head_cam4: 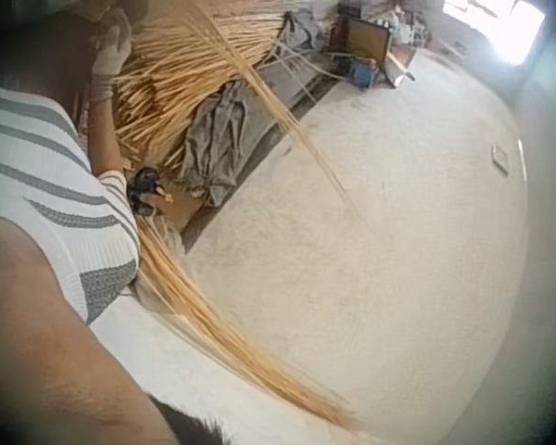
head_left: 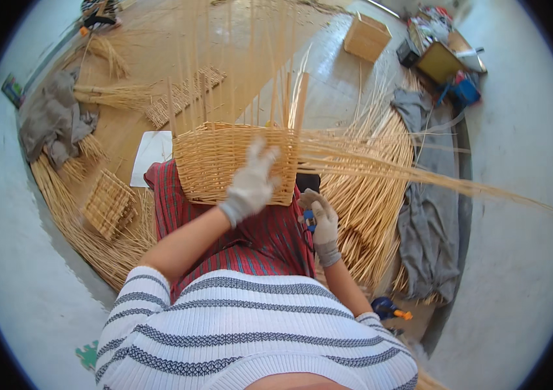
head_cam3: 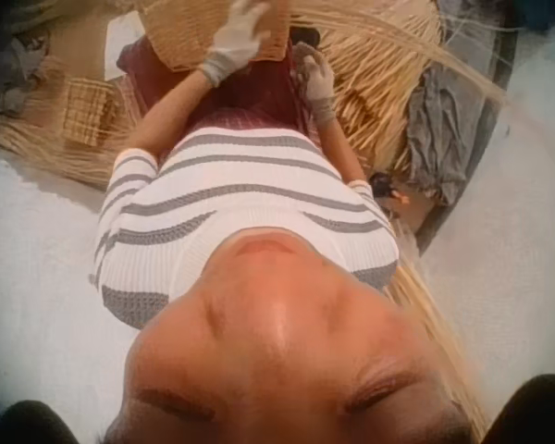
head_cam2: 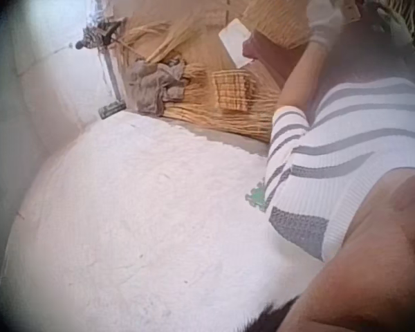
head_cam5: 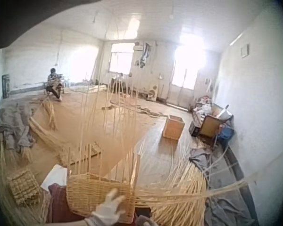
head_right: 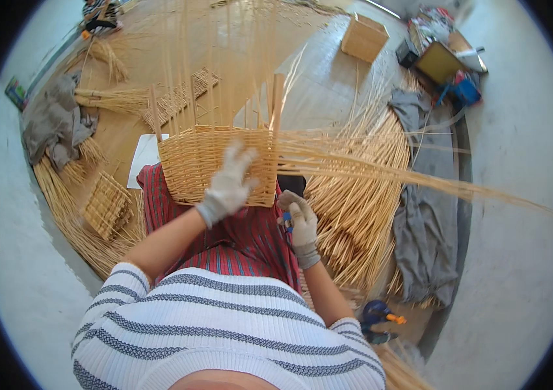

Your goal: The recorder is weaving a wicker basket, adding new reeds to the vertical structure and measuring the progress.

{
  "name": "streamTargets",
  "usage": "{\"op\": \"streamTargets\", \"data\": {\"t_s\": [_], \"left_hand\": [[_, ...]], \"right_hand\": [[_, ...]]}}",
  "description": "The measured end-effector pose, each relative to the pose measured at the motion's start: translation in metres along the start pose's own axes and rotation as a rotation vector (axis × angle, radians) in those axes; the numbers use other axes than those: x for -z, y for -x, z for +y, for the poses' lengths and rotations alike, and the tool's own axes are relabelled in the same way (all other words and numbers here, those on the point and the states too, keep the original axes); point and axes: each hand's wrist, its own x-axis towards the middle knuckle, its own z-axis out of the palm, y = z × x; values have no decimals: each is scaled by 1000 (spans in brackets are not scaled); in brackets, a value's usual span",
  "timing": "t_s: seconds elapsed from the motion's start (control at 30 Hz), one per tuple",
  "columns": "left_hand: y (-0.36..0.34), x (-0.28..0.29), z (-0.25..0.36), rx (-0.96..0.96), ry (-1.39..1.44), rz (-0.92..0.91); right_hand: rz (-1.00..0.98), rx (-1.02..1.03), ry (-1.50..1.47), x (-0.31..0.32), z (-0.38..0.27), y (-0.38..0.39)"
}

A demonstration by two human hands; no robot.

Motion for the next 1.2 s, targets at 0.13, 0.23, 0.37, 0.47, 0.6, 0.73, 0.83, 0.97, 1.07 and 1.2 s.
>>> {"op": "streamTargets", "data": {"t_s": [0.13, 0.23, 0.37, 0.47, 0.6, 0.73, 0.83, 0.97, 1.07, 1.2], "left_hand": [[55, -13, 16, 657, 1085, -632], [71, -14, 6, 730, 1215, -550], [65, 0, -13, 579, 1377, -554], [54, 18, -27, 548, 1358, -620], [7, 81, -50, 451, 1179, -381], [-61, 173, -123, 328, 982, 153], [-99, 191, -184, 371, 891, 177], [-132, 162, -210, 467, 662, 214], [-132, 162, -212, 267, 482, 346], [-128, 163, -225, 316, 712, 306]], "right_hand": [[-158, 145, 224, -46, -38, 0], [-330, 366, 708, -53, -37, -15], [-509, 307, 893, -71, -61, -26], [-636, 279, 970, -93, -92, -34], [-694, 169, 1282, -108, -150, -65], [-376, 566, 1443, -67, -211, -142], [-272, 643, 1530, -76, -241, -175], [-246, 632, 1640, -74, -231, -209], [-193, 620, 1719, -71, -225, -218], [-222, 592, 1647, -62, -221, -224]]}}
